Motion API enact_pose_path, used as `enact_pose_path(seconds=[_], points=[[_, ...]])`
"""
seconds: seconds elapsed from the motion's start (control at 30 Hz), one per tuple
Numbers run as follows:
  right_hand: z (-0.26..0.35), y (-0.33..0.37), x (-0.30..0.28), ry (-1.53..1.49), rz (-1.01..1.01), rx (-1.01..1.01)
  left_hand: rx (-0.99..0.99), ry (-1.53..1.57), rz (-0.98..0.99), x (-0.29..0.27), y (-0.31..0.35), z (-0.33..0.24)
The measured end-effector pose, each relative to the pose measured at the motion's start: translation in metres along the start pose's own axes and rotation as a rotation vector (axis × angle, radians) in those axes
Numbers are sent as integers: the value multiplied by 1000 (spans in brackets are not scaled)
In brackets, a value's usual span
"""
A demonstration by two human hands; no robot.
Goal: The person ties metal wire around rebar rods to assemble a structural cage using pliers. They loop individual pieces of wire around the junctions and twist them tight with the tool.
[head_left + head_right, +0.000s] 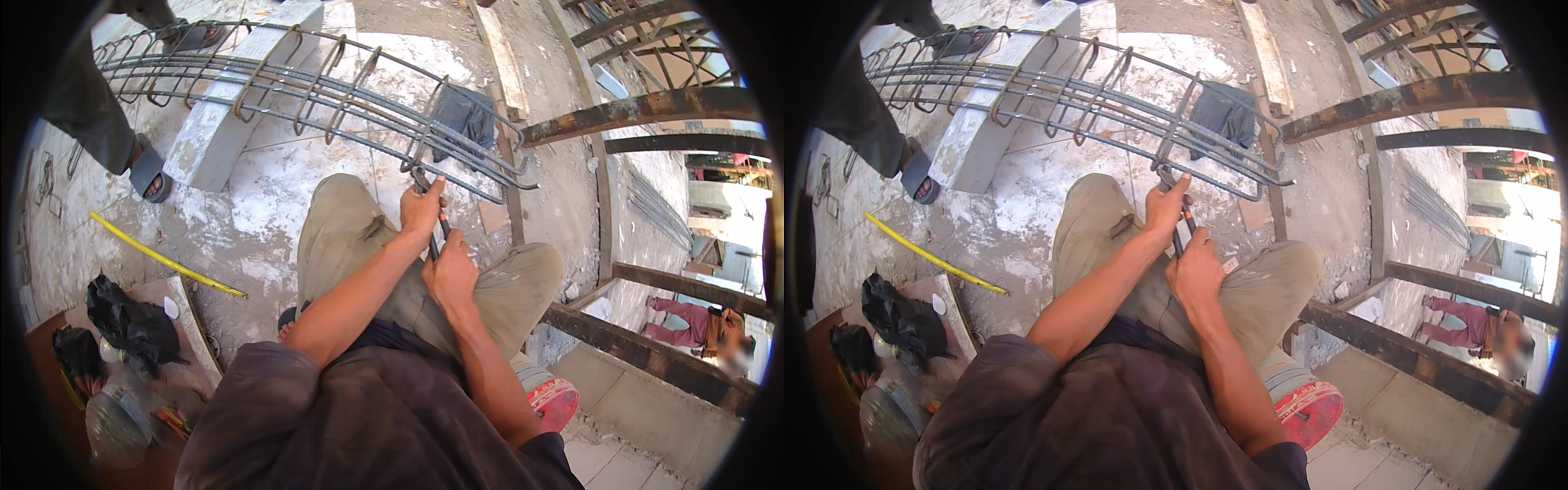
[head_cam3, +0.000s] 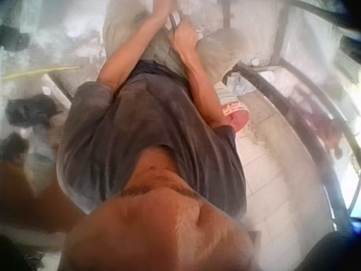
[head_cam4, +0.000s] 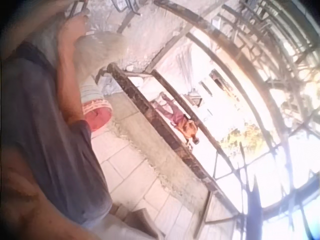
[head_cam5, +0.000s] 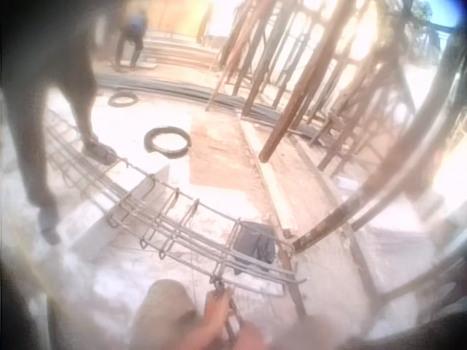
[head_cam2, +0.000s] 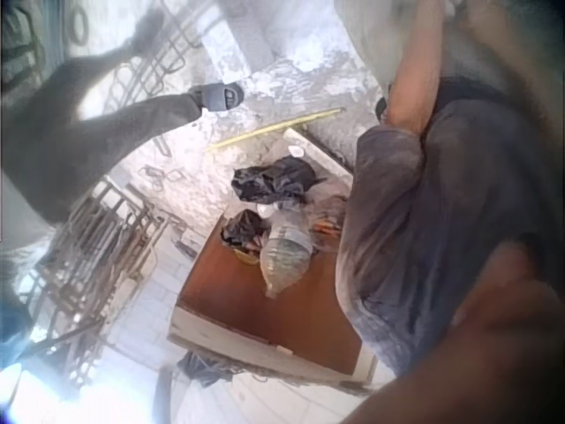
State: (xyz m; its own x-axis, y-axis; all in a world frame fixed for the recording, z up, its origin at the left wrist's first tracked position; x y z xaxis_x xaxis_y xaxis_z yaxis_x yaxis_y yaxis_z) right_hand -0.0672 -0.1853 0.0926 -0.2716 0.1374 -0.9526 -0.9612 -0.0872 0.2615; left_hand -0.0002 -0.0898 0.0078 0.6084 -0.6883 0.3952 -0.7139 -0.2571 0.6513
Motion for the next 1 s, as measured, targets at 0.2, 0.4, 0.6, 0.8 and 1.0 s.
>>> enact_pose_path(seconds=[0.2,0.4,0.6,0.8,1.0], points=[[6,1,0,-25,42,10,-96,474,-208,-86,-79,-6],[12,7,0,-31,82,51,-546,308,398,-44,-174,3],[22,9,-9,-63,126,83,-328,157,200,-14,-175,6],[37,9,11,-411,278,171,-315,215,142,-14,-176,3],[25,4,12,-1098,634,427,-389,104,200,-14,-178,2]])
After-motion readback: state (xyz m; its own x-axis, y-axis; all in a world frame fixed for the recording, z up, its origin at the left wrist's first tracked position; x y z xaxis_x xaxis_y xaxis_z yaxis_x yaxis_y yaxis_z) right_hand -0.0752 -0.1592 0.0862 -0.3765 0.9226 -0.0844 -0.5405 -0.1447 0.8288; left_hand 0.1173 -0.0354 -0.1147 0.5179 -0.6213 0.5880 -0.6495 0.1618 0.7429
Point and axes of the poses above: each hand's wrist, its own y-axis away from the middle knuckle, its own x-axis out of the palm, z = x × y, the point moved 3 cm from there along -y, towards the middle knuckle, and after that the axes turned 5 degrees about y, right-handed, at the moved point
